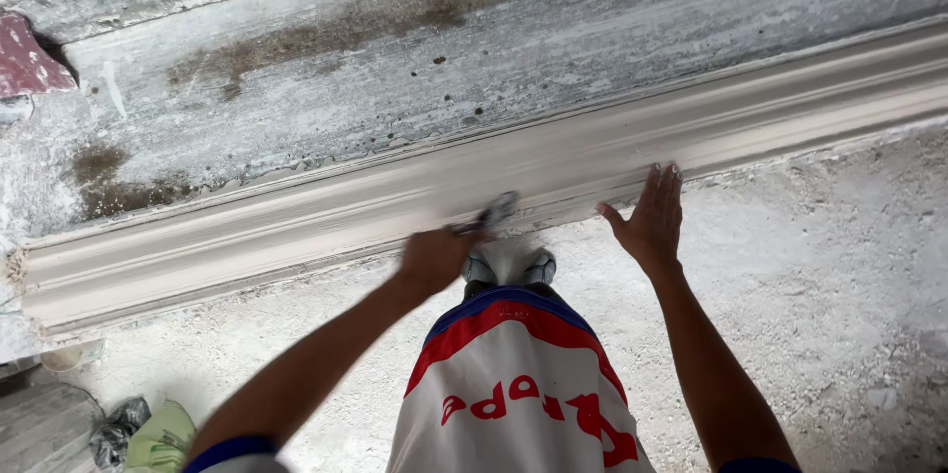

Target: The person scrapes a long white molded molding piece with a small metal scraper, removing residue from the grooves and edges. The person repeatedly moves along the length of the molding, applying pressure to clean the surface.

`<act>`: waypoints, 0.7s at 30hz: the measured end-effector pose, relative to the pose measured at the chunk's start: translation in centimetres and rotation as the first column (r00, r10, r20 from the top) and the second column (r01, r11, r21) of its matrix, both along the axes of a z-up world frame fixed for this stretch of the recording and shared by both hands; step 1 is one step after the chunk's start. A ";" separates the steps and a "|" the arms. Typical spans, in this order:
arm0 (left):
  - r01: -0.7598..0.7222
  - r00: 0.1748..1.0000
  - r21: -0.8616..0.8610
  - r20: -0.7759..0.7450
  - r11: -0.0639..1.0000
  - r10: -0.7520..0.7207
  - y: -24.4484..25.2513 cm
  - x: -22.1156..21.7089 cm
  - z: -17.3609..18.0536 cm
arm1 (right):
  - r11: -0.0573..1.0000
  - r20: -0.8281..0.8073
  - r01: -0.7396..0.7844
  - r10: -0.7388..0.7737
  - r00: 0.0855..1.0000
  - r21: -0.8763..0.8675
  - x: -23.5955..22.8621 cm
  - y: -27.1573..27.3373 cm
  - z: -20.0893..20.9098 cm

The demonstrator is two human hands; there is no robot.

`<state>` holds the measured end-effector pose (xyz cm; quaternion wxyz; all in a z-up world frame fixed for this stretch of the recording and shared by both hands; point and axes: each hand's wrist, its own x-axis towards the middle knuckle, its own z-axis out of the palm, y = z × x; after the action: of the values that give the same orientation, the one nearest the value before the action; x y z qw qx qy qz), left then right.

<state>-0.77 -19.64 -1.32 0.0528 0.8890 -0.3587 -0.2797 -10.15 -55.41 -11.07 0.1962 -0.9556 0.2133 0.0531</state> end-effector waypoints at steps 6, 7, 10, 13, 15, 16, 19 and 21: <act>0.054 0.996 -0.105 0.075 0.993 -0.047 -3.0 -0.2 0.2 | 1.000 -0.017 -0.005 0.004 1.000 -0.027 0.4 -0.2 1.1; 0.044 0.998 -0.072 0.039 0.996 -0.042 -2.6 -0.2 0.4 | 1.000 -0.021 0.000 0.000 1.000 -0.017 0.3 -0.1 1.3; 0.064 0.998 0.025 0.016 0.998 -0.064 -2.5 0.1 0.8 | 0.999 0.025 -0.029 0.030 0.999 -0.036 0.4 0.2 1.5; 0.075 0.997 -0.016 -0.009 0.997 -0.075 -5.8 -0.1 0.5 | 1.000 0.011 0.021 -0.021 1.000 -0.004 0.8 0.5 1.6; 0.067 0.997 -0.105 -0.028 0.992 -0.070 -8.9 -0.1 0.3 | 1.000 -0.004 0.015 -0.015 1.000 -0.004 1.0 0.3 1.8; 0.073 0.997 -0.120 -0.018 0.990 -0.076 -9.9 -0.4 0.0 | 1.000 -0.014 0.016 -0.016 1.000 -0.005 0.7 0.2 1.9; 0.068 0.997 -0.135 -0.015 0.989 -0.071 -10.3 -0.3 -0.2 | 1.000 -0.018 -0.005 0.004 1.000 -0.025 0.6 -0.2 1.7; 0.045 0.996 -0.110 -0.066 0.993 -0.052 -9.6 0.3 -0.3 | 0.999 -0.034 -0.008 0.007 0.999 -0.037 0.6 -0.4 1.3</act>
<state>-0.48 -29.25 -1.60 0.1063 0.8658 -0.3928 -0.2913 -9.51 -55.86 -9.81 0.1745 -0.9589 0.2138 0.0659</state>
